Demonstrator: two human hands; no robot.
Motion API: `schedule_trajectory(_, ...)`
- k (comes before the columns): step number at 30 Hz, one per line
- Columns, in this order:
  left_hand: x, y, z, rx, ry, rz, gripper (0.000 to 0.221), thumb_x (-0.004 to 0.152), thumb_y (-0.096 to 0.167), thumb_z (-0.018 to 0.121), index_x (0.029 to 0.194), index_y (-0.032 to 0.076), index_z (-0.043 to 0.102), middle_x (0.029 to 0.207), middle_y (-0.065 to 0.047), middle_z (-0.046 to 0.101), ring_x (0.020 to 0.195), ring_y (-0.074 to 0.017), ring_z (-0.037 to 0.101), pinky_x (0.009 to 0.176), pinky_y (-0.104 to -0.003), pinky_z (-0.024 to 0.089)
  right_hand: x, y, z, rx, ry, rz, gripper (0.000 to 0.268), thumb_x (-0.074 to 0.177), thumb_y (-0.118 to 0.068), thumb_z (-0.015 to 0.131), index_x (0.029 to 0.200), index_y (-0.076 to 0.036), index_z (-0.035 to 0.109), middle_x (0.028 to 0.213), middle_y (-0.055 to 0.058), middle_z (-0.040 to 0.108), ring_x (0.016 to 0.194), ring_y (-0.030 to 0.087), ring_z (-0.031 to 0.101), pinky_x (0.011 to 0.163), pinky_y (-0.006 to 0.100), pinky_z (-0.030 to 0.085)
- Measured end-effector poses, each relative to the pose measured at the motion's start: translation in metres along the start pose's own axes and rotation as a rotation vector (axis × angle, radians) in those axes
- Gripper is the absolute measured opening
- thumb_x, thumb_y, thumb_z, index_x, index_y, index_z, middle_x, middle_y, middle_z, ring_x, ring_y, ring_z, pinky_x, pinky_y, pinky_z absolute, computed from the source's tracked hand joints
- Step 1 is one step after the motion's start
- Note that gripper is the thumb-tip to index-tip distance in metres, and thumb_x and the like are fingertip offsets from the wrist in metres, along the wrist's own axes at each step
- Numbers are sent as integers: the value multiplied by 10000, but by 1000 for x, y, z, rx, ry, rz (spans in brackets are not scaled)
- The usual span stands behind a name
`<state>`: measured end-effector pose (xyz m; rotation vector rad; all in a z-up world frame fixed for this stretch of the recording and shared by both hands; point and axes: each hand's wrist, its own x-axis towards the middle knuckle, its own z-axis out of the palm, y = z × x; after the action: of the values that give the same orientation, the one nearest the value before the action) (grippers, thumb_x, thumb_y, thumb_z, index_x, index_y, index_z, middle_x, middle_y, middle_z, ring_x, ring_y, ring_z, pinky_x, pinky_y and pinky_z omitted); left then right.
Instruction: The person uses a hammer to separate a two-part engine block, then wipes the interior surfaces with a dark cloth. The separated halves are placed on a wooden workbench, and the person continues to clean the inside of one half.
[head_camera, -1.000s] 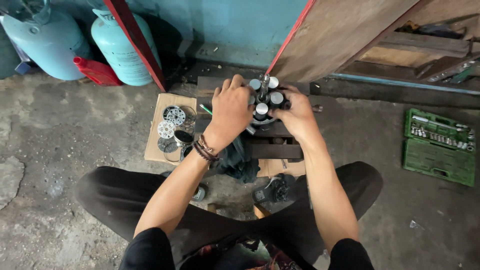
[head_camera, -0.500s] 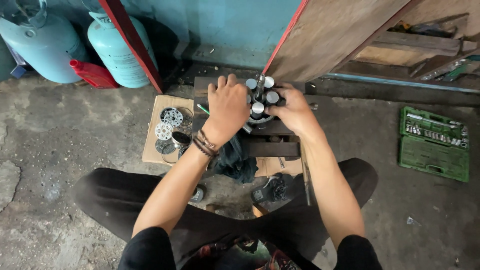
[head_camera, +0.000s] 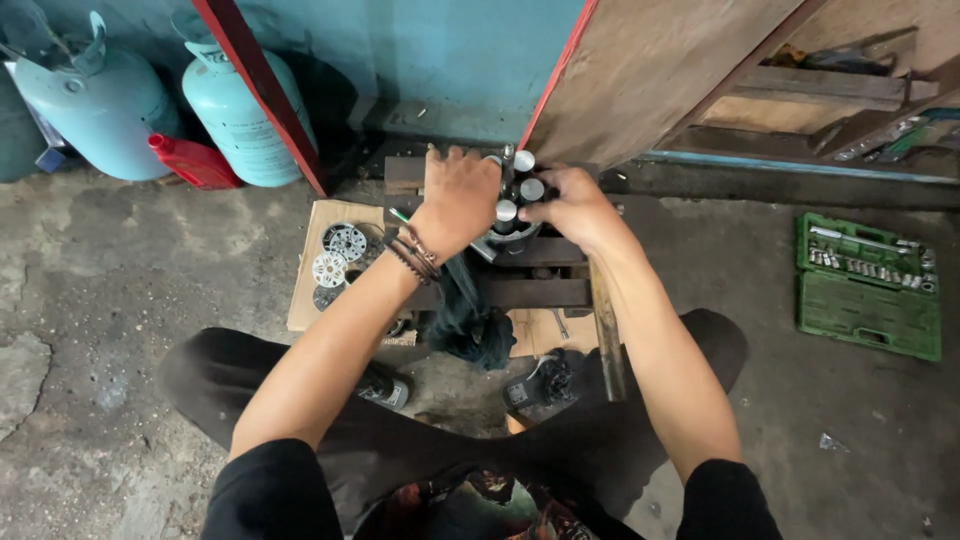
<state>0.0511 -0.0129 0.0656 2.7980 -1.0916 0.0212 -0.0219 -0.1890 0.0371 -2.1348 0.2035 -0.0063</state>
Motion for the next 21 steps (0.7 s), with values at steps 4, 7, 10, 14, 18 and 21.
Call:
schedule_trajectory(4, -2, 7, -9, 61, -49, -17, 162, 866, 81, 610, 945, 79, 752, 936, -127, 724, 1003, -373, 669, 851, -555, 395, 4, 7, -4, -39, 12, 33, 373, 677, -212, 884, 1010, -79, 782, 1084, 79, 735, 1145, 271, 657, 968, 408, 493)
schedule_trajectory(7, 4, 3, -8, 122, -71, -7, 158, 857, 78, 608, 928, 92, 749, 881, -110, 734, 939, -363, 682, 803, -536, 400, 3, -13, -5, -121, -26, 97, 450, 699, -237, 887, 1078, -32, 756, 1120, 131, 726, 1182, 339, 648, 986, 446, 508)
schedule_trajectory(10, 12, -5, -4, 98, -115, -14, 166, 850, 122, 597, 903, 144, 753, 861, -69, 745, 916, -347, 699, 780, -530, 415, 2, -20, -5, -108, -35, 87, 442, 694, -235, 913, 1054, -30, 758, 1089, 150, 729, 1154, 356, 660, 964, 446, 518)
schedule_trajectory(14, 11, -16, 2, -48, -155, -73, 164, 837, 177, 667, 910, 77, 776, 893, -138, 764, 943, -397, 716, 777, -520, 487, 8, -5, -2, -55, -46, 87, 394, 715, -229, 917, 1023, -37, 765, 1041, 132, 744, 1099, 341, 682, 941, 442, 528)
schedule_trajectory(18, -4, -9, -12, -235, -197, -192, 305, 842, 288, 732, 994, 28, 778, 1013, -233, 762, 1058, -450, 713, 860, -552, 551, 4, -1, -1, -13, -20, 63, 400, 688, -202, 893, 1025, -28, 763, 1049, 139, 747, 1116, 320, 675, 935, 443, 526)
schedule_trajectory(21, -8, -11, -14, -246, -173, -200, 275, 818, 292, 757, 995, 85, 795, 955, -209, 767, 1001, -442, 731, 835, -546, 575, 2, -2, -2, 58, 4, 57, 421, 681, -205, 889, 1040, -26, 764, 1069, 141, 745, 1137, 290, 663, 948, 433, 507)
